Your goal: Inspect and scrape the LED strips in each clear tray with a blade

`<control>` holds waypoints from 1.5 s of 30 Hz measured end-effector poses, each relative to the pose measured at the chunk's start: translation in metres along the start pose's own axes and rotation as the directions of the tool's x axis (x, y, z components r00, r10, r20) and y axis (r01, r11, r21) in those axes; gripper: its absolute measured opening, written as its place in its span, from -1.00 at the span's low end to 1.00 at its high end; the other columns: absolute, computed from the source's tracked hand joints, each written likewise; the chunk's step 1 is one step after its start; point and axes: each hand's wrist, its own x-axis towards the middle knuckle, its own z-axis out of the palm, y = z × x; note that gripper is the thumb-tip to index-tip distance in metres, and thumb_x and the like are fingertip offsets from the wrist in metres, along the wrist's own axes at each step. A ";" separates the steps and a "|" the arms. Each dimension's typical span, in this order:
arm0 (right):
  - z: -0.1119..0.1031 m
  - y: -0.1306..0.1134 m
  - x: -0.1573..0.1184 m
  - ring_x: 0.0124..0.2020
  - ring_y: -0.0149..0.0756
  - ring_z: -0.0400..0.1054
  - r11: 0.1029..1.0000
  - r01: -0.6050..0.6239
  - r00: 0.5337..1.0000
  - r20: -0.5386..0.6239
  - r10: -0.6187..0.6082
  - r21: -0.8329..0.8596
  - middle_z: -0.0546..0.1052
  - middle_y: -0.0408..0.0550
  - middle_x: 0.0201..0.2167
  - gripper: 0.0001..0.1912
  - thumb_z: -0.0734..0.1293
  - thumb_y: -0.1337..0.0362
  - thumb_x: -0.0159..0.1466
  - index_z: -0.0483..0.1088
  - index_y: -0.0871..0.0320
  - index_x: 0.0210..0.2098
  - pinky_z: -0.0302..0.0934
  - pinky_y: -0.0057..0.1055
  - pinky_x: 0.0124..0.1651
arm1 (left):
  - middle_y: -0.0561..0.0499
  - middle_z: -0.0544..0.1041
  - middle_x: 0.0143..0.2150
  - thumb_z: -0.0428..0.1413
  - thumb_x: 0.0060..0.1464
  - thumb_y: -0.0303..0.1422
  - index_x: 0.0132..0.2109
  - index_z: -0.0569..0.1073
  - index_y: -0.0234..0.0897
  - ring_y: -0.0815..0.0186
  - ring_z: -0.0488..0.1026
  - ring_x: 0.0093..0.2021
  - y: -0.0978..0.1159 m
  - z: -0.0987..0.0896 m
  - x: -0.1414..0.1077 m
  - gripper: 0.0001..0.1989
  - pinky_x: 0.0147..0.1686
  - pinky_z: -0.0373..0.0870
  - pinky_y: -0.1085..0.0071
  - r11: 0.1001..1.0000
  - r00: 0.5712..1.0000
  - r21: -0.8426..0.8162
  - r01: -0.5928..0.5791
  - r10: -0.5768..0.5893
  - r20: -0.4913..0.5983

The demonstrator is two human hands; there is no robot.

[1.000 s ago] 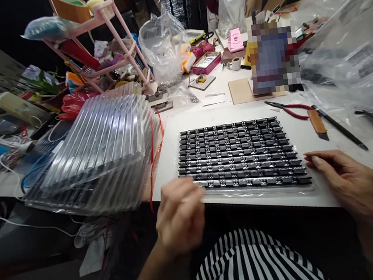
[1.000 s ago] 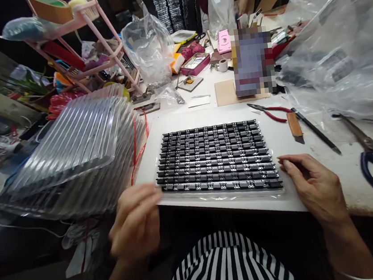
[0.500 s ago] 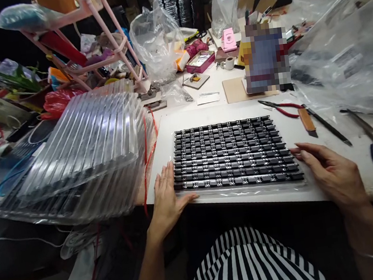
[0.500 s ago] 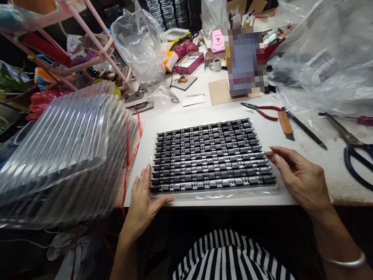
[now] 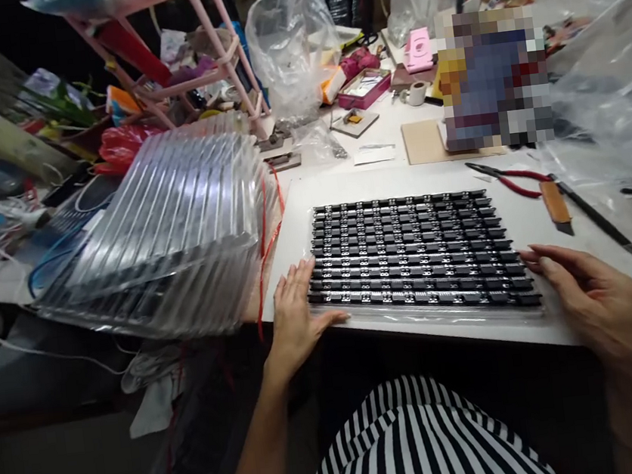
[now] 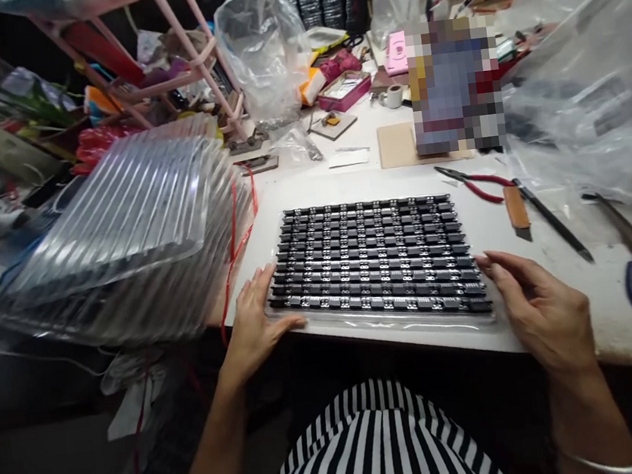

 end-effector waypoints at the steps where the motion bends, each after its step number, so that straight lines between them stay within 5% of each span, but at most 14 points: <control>1: 0.000 -0.001 0.000 -0.08 -0.25 0.47 1.000 0.003 1.000 -0.007 -0.003 -0.002 0.59 -0.09 -0.16 -0.64 0.33 0.07 0.22 0.49 0.03 -0.04 0.29 -0.34 0.12 | -0.21 0.23 0.31 0.18 -0.06 0.06 0.31 0.05 -0.22 0.08 0.04 0.36 0.000 0.000 -0.001 -0.10 0.31 -0.03 0.05 1.000 1.000 -0.008 0.000 0.000 -0.015; 6: 0.002 -0.005 -0.002 -0.11 -0.18 0.49 0.999 0.031 0.998 -0.052 -0.032 -0.028 0.60 -0.09 -0.19 -0.61 0.34 0.05 0.17 0.51 0.05 -0.06 0.31 -0.24 0.11 | -0.24 0.27 0.28 0.18 -0.10 0.07 0.18 0.25 -0.27 0.09 0.08 0.34 0.000 0.004 -0.004 -0.22 0.30 -0.01 0.05 1.000 0.998 -0.023 -0.021 0.019 -0.065; 16: 0.005 -0.002 0.000 -0.12 -0.22 0.49 0.997 0.029 0.998 -0.048 -0.032 -0.068 0.60 -0.06 -0.20 -0.63 0.34 0.11 0.17 0.52 0.06 -0.07 0.31 -0.32 0.06 | -0.24 0.27 0.28 0.13 -0.08 0.11 0.25 0.17 -0.30 0.07 0.09 0.34 -0.003 0.009 -0.006 -0.14 0.30 -0.02 0.07 0.999 0.993 0.011 -0.037 0.038 -0.111; 22: -0.014 0.009 -0.014 -0.12 -0.21 0.47 0.938 0.154 0.988 0.058 -0.143 -0.310 0.55 -0.08 -0.08 -0.59 0.29 -0.02 0.20 0.47 -0.06 -0.01 0.31 -0.37 -0.40 | -0.24 0.27 0.28 0.13 -0.03 0.09 0.37 -0.12 -0.26 0.05 0.14 0.32 0.001 0.006 -0.024 -0.01 0.28 0.03 0.05 0.995 0.982 0.055 -0.082 0.090 -0.165; 24: -0.026 0.015 -0.025 -0.07 -0.16 0.44 0.892 0.304 0.952 0.151 -0.268 -0.334 0.53 -0.05 -0.05 -0.53 0.25 -0.07 0.23 0.39 -0.10 0.08 0.32 -0.30 -0.38 | -0.24 0.26 0.29 0.13 -0.01 0.07 0.37 -0.14 -0.26 0.06 0.12 0.33 0.002 0.003 -0.035 -0.02 0.28 0.03 0.04 0.993 0.983 0.059 -0.100 0.107 -0.148; 29: -0.035 0.036 -0.054 0.05 0.17 0.32 0.625 0.667 0.745 0.353 -0.566 -0.405 0.37 0.17 0.15 -0.19 0.18 -0.19 0.21 0.00 -0.01 0.35 0.26 0.12 -0.11 | -0.32 0.20 0.31 0.18 -0.02 0.00 0.39 -0.23 -0.28 0.02 0.07 0.35 -0.003 0.003 -0.058 0.04 0.26 0.03 -0.03 0.981 0.977 0.075 -0.177 0.185 -0.106; 31: -0.030 0.040 -0.060 0.06 0.21 0.32 0.583 0.675 0.733 0.324 -0.598 -0.452 0.33 0.18 0.18 -0.19 0.19 -0.15 0.22 -0.06 -0.01 0.37 0.22 0.15 -0.07 | -0.32 0.23 0.29 0.17 0.04 -0.07 0.39 -0.25 -0.25 0.04 0.11 0.33 -0.005 0.004 -0.061 -0.01 0.25 0.07 -0.03 0.984 0.974 0.054 -0.171 0.177 -0.143; 36: -0.024 0.029 -0.048 -0.01 0.08 0.38 0.686 0.622 0.775 0.170 -0.609 -0.379 0.44 0.11 0.08 -0.26 0.26 -0.02 0.25 0.02 0.01 0.35 0.23 0.01 0.00 | -0.21 0.34 0.24 0.19 -0.04 -0.02 0.39 -0.20 -0.05 0.04 0.26 0.25 -0.002 0.000 -0.049 0.00 0.18 0.21 -0.02 0.983 0.984 -0.180 -0.033 0.000 -0.180; 40: -0.026 0.014 -0.026 -0.05 0.03 0.41 0.653 0.656 0.726 0.079 -0.683 -0.378 0.52 0.13 -0.03 -0.16 0.36 -0.02 0.17 0.06 0.15 0.33 0.29 -0.10 -0.05 | -0.18 0.39 0.20 0.24 -0.13 0.00 0.38 -0.16 -0.01 0.04 0.32 0.20 0.001 -0.003 -0.028 0.05 0.18 0.23 0.00 0.920 0.963 -0.393 0.018 -0.121 -0.240; 45: -0.016 0.011 -0.012 -0.13 -0.02 0.44 0.620 0.673 0.676 -0.006 -0.737 -0.403 0.57 0.18 -0.13 -0.16 0.41 0.01 0.14 0.12 0.23 0.30 0.31 -0.17 -0.14 | -0.21 0.42 0.16 0.25 -0.20 0.03 0.36 -0.02 -0.11 0.05 0.33 0.20 -0.004 0.004 -0.011 0.04 0.19 0.25 0.09 0.878 0.931 -0.473 -0.066 -0.116 -0.345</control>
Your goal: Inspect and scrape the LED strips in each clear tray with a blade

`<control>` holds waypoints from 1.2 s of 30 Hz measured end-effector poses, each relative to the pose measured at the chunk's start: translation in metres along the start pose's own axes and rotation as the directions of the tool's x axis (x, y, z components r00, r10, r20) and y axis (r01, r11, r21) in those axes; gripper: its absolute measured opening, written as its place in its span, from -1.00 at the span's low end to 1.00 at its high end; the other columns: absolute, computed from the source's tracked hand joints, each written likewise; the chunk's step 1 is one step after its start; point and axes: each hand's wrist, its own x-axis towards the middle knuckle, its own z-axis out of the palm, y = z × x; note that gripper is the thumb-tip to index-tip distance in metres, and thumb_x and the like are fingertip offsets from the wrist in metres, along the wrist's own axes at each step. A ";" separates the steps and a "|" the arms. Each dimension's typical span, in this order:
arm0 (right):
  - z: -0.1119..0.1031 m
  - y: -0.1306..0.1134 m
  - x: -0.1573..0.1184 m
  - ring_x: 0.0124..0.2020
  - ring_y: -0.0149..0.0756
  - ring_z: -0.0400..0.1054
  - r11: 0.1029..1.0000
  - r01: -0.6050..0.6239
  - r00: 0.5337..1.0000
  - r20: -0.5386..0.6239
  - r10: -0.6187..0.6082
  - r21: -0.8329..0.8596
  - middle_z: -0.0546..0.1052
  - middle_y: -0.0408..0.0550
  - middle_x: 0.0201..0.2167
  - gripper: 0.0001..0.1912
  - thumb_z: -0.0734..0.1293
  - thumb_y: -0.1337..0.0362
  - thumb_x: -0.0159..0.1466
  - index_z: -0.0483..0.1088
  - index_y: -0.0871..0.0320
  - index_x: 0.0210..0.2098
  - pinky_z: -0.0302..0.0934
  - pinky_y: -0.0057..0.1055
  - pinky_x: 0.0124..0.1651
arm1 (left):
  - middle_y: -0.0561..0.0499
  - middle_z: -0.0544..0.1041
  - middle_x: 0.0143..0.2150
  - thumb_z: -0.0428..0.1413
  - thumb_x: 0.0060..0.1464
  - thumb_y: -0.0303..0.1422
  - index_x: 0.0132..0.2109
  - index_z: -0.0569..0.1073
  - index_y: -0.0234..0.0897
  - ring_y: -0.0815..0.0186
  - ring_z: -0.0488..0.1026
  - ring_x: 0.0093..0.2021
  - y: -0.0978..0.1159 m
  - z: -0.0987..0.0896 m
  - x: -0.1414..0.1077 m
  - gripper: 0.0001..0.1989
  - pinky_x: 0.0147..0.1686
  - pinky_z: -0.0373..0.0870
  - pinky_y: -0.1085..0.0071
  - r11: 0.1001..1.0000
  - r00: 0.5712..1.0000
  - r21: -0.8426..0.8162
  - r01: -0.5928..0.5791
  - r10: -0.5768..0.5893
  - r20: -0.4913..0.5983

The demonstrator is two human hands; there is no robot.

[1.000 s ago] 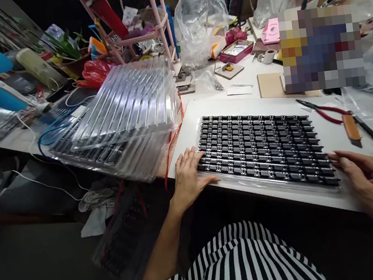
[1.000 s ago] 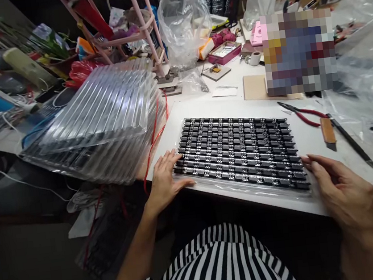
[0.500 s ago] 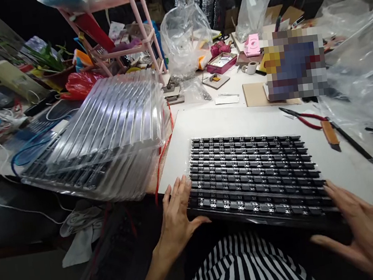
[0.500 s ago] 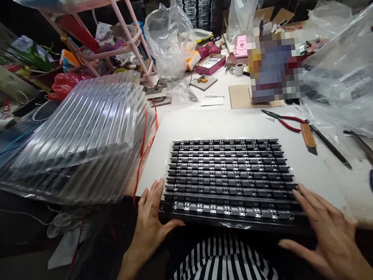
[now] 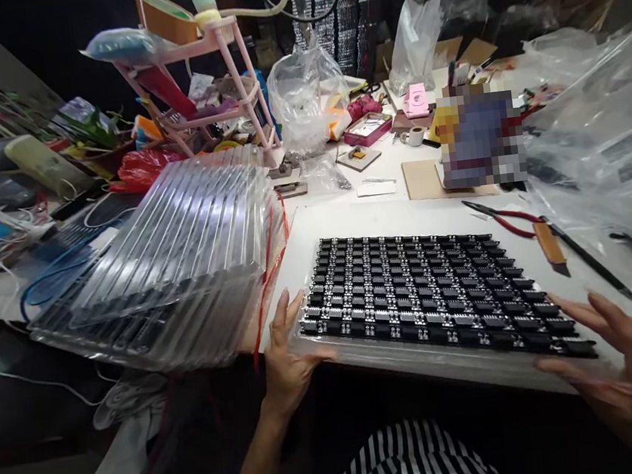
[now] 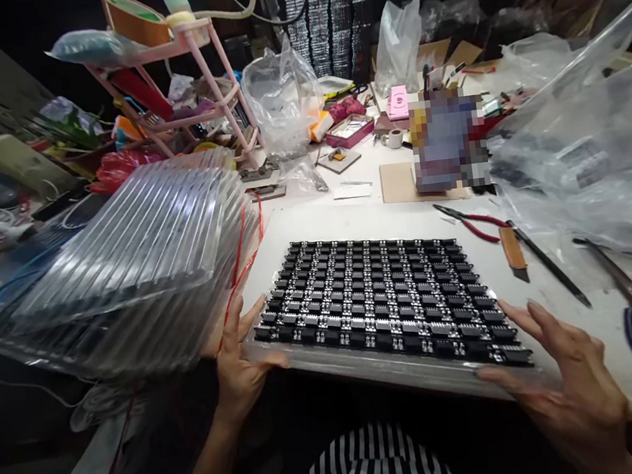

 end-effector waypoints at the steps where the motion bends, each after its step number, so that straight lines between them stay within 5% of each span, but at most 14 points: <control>1: 0.003 0.000 -0.001 -0.15 -0.02 0.44 1.000 -0.006 1.000 -0.012 0.006 0.008 0.57 0.18 -0.15 -0.16 0.42 0.02 0.13 0.14 0.23 0.29 0.31 -0.16 -0.15 | -0.22 0.42 0.17 0.25 -0.20 0.03 0.36 -0.02 -0.12 0.05 0.32 0.20 -0.002 0.001 0.000 0.04 0.18 0.27 0.11 1.000 1.000 -0.009 0.006 -0.006 0.004; 16: 0.008 0.005 -0.013 -0.02 0.09 0.40 0.989 -0.118 0.991 0.067 0.112 0.087 0.53 0.14 -0.03 -0.20 0.42 0.14 0.14 0.12 0.10 0.31 0.31 -0.01 -0.06 | -0.15 0.34 0.24 0.32 -0.19 -0.08 0.36 -0.03 -0.07 0.07 0.22 0.27 -0.007 -0.006 -0.002 0.04 0.32 0.01 0.04 0.987 0.978 0.049 0.155 -0.160 0.135; 36: 0.010 0.000 -0.005 0.05 -0.02 0.32 0.983 -0.040 0.999 0.041 0.033 0.180 0.46 0.21 0.04 -0.25 0.30 0.07 0.26 0.04 0.25 0.33 0.34 -0.03 0.01 | -0.17 0.43 0.16 0.34 -0.18 -0.09 0.34 0.09 -0.15 -0.01 0.27 0.23 0.002 -0.001 0.006 -0.02 0.29 0.05 -0.03 0.987 0.985 0.024 0.161 -0.162 0.065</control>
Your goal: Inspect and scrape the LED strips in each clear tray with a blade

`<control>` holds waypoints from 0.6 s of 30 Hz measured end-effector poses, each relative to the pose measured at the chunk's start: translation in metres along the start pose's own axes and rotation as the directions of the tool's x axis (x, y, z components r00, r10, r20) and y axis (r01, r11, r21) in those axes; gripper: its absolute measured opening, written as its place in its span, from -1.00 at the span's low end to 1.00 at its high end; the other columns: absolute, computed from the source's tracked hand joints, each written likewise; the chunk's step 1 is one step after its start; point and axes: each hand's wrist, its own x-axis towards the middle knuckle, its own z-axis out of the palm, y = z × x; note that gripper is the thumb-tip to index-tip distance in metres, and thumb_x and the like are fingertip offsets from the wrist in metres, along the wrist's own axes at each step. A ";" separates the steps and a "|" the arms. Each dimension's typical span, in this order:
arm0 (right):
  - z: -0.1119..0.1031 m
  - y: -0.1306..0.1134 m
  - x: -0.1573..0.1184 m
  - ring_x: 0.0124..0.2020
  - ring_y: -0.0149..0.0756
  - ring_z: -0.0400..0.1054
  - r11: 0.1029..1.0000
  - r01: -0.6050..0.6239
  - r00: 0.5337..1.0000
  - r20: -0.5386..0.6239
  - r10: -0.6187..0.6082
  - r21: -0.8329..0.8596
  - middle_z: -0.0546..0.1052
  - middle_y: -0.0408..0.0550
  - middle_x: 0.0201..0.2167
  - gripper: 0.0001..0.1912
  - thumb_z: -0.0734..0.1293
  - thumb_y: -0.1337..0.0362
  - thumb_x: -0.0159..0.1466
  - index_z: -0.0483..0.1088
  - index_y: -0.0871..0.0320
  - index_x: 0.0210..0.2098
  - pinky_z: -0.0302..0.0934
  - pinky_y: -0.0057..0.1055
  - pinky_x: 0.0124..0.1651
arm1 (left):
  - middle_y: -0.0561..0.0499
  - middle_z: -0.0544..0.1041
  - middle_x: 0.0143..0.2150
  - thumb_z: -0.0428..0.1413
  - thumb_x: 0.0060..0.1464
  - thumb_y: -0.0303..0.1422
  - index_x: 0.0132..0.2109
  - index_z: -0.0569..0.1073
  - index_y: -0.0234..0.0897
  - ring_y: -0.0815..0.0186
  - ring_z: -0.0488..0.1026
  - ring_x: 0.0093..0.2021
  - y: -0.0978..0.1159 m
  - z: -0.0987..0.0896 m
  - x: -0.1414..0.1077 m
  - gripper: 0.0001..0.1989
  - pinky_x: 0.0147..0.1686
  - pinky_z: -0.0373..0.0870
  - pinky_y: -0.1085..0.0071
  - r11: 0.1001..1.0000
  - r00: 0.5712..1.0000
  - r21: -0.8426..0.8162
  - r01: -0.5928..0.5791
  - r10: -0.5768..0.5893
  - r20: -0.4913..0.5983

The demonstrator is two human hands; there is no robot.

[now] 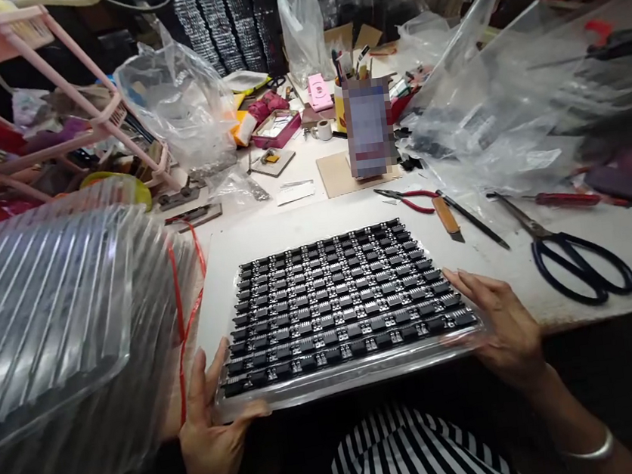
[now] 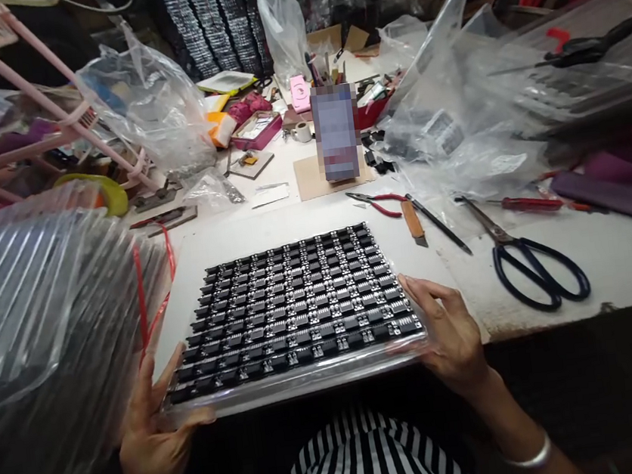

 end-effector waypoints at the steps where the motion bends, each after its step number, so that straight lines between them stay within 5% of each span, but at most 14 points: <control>1: 0.000 0.000 0.000 0.06 -0.02 0.32 1.000 -0.002 1.000 0.005 0.002 0.004 0.46 0.21 0.04 -0.24 0.31 0.06 0.26 0.04 0.24 0.34 0.34 -0.03 0.02 | -0.18 0.44 0.16 0.34 -0.19 -0.07 0.34 0.10 -0.15 -0.03 0.28 0.23 0.000 0.000 0.000 -0.01 0.28 0.07 -0.05 1.000 1.000 -0.006 0.013 -0.013 -0.002; 18: 0.001 0.001 0.002 0.11 -0.02 0.28 0.995 -0.012 1.000 -0.001 0.012 0.098 0.36 0.24 0.13 -0.26 0.25 0.11 0.31 -0.07 0.24 0.36 0.38 0.00 0.02 | -0.14 0.41 0.18 0.34 -0.18 -0.09 0.32 0.14 -0.16 -0.05 0.20 0.28 0.007 0.002 0.001 -0.05 0.30 0.01 -0.05 0.997 0.996 0.023 0.077 -0.076 -0.037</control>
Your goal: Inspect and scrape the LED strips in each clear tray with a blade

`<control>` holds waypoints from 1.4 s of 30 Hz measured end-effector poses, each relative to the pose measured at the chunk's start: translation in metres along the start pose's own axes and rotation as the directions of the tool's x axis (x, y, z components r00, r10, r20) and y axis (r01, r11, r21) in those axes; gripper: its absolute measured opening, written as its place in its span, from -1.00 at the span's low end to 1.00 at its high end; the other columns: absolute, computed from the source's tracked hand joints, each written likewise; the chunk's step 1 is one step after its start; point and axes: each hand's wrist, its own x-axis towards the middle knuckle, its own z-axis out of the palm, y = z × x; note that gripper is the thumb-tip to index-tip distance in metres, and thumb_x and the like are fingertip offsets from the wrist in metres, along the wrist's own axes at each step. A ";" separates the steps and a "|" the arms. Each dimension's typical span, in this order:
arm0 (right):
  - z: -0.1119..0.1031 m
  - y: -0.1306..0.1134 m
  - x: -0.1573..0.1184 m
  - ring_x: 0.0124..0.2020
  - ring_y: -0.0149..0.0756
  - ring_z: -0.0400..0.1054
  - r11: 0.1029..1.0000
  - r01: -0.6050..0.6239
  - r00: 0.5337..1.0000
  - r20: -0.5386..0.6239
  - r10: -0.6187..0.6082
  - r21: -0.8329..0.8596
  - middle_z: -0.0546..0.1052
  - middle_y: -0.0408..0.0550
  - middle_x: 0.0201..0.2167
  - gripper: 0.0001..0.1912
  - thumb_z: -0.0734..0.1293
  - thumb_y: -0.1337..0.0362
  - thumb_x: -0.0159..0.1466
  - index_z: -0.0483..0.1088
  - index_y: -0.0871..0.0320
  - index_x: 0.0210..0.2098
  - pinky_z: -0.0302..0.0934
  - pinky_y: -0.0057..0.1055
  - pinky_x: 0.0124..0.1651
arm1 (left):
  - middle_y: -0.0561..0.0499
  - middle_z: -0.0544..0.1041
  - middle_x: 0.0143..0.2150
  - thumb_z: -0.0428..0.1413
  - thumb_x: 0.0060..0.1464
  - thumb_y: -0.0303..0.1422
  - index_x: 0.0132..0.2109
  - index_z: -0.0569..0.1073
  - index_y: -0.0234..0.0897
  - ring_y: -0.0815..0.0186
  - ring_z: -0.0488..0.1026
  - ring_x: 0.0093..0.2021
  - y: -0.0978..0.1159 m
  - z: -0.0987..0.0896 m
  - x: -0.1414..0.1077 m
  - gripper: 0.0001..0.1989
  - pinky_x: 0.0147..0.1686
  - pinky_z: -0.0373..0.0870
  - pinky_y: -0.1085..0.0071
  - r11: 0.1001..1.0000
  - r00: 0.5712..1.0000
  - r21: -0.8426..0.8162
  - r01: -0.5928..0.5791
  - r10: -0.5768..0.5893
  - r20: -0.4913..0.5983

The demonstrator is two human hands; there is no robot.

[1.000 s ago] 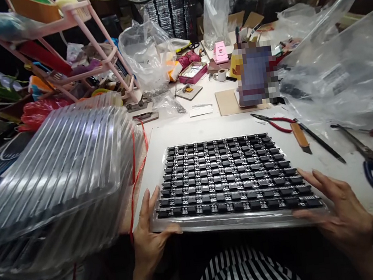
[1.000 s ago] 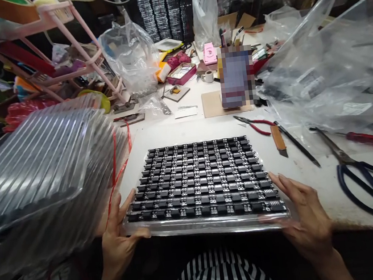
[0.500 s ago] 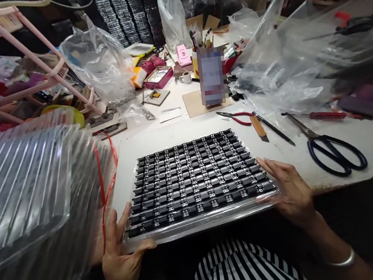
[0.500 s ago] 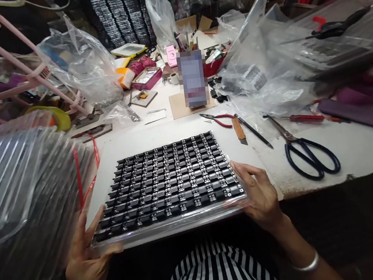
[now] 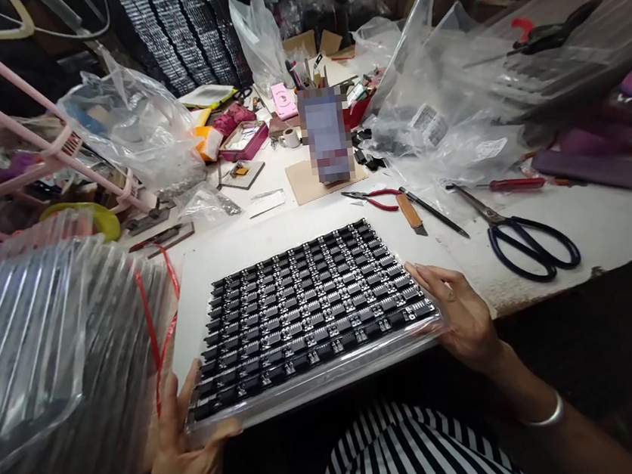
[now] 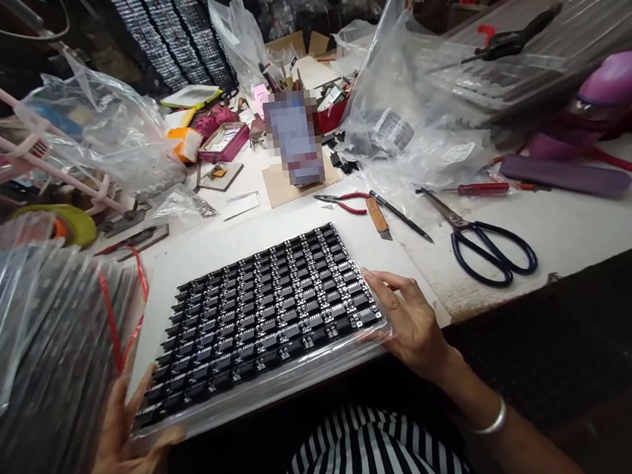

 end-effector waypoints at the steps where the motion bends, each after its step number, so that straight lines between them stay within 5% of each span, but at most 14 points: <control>1: 0.000 0.000 0.000 0.11 -0.02 0.27 1.000 -0.006 1.000 0.003 0.006 0.008 0.36 0.24 0.13 -0.26 0.25 0.11 0.31 -0.07 0.23 0.37 0.38 0.00 0.02 | -0.14 0.41 0.18 0.33 -0.17 -0.09 0.32 0.15 -0.17 -0.04 0.20 0.28 0.000 0.001 0.000 -0.07 0.31 0.00 -0.03 1.000 1.000 0.002 -0.009 0.009 0.000; 8: 0.000 0.001 0.000 0.16 -0.04 0.21 0.998 -0.052 0.999 0.009 0.052 0.047 0.33 0.21 0.17 -0.24 0.27 0.14 0.30 -0.11 0.23 0.37 0.28 -0.02 0.11 | -0.13 0.45 0.14 0.31 -0.12 -0.09 0.27 0.24 -0.26 -0.01 0.27 0.23 0.007 0.007 0.001 -0.16 0.33 0.01 0.05 0.988 0.987 0.021 -0.151 0.152 -0.055; 16: 0.001 0.002 -0.001 0.17 -0.07 0.21 0.995 -0.088 0.996 0.003 0.088 0.055 0.35 0.19 0.16 -0.21 0.27 0.11 0.30 -0.14 0.20 0.38 0.22 -0.04 0.14 | -0.16 0.45 0.13 0.30 -0.11 -0.08 0.25 0.28 -0.27 -0.02 0.27 0.23 0.007 0.008 0.003 -0.20 0.31 0.02 0.03 0.979 0.977 0.064 -0.195 0.199 -0.071; 25: 0.000 0.001 -0.002 0.18 -0.09 0.22 0.993 -0.106 0.994 0.003 0.106 0.048 0.38 0.19 0.13 -0.25 0.26 0.14 0.31 -0.11 0.23 0.37 0.17 -0.07 0.20 | -0.13 0.45 0.14 0.30 -0.16 -0.02 0.21 0.33 -0.24 0.06 0.38 0.15 0.000 0.013 0.004 -0.20 0.20 0.26 0.20 0.981 0.973 -0.013 -0.193 0.190 -0.135; 42: -0.002 -0.006 -0.007 -0.03 -0.04 0.44 0.971 -0.220 0.975 -0.003 0.220 -0.099 0.43 0.18 0.09 -0.29 0.23 0.07 0.32 -0.03 0.19 0.36 0.34 -0.15 -0.05 | -0.14 0.49 0.09 0.27 -0.20 0.02 0.16 0.39 -0.24 0.05 0.40 0.13 0.009 0.008 0.006 -0.22 0.22 0.23 0.17 0.973 0.960 -0.002 -0.233 0.229 -0.159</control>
